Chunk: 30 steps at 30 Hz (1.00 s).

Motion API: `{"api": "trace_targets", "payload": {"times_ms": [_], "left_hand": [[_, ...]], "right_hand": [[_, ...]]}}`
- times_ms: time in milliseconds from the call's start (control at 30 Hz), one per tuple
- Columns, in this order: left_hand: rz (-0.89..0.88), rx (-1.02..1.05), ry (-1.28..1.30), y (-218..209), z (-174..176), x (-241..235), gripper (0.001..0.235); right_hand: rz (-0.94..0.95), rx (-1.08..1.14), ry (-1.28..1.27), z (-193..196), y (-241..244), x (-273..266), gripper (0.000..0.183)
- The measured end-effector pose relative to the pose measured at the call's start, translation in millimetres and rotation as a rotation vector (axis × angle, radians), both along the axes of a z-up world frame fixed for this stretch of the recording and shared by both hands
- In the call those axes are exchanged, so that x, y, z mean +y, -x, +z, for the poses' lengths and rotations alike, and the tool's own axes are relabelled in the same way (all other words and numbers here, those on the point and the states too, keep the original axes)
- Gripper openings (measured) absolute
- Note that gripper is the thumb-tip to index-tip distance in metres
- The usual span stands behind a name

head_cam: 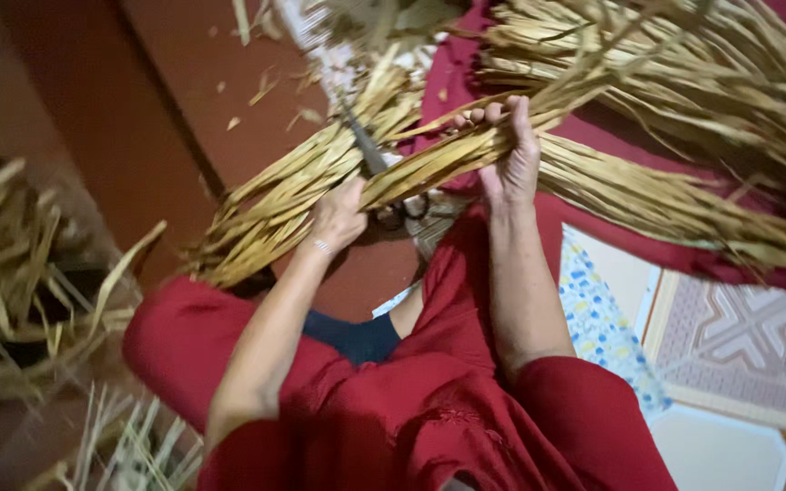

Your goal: The person uses shears to cut dried plant stalks into shorter pieces. They repeatedly pick up stalks, trim them, and place the cut pieces into a pile on the floor.

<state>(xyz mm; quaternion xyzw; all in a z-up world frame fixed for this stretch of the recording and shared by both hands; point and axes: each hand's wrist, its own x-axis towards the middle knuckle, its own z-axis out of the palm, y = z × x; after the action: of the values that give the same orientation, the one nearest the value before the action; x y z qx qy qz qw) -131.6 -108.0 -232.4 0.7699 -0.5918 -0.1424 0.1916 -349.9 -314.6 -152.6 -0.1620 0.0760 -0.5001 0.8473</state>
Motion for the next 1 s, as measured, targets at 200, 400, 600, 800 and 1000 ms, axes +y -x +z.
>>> {"api": "trace_targets", "payload": {"times_ms": [200,400,600,800,1000], "left_hand": [[-0.236,-0.200,0.146,-6,85,-5,0.044],[-0.400,-0.292,0.240,34,133,-72,0.031],[-0.511,-0.345,0.410,86,153,-163,0.018],[-0.534,-0.413,0.362,111,131,-218,0.017],[-0.553,-0.415,0.268,126,51,-239,0.010]], "right_hand": [[-0.143,-0.059,-0.115,2,78,-41,0.019],[-0.536,0.022,-0.059,9,186,-68,0.042],[-0.681,0.276,0.493,22,334,-107,0.022],[-0.873,0.712,0.483,-4,412,-82,0.025],[-0.816,0.848,-0.055,-123,447,-91,0.028]]}}
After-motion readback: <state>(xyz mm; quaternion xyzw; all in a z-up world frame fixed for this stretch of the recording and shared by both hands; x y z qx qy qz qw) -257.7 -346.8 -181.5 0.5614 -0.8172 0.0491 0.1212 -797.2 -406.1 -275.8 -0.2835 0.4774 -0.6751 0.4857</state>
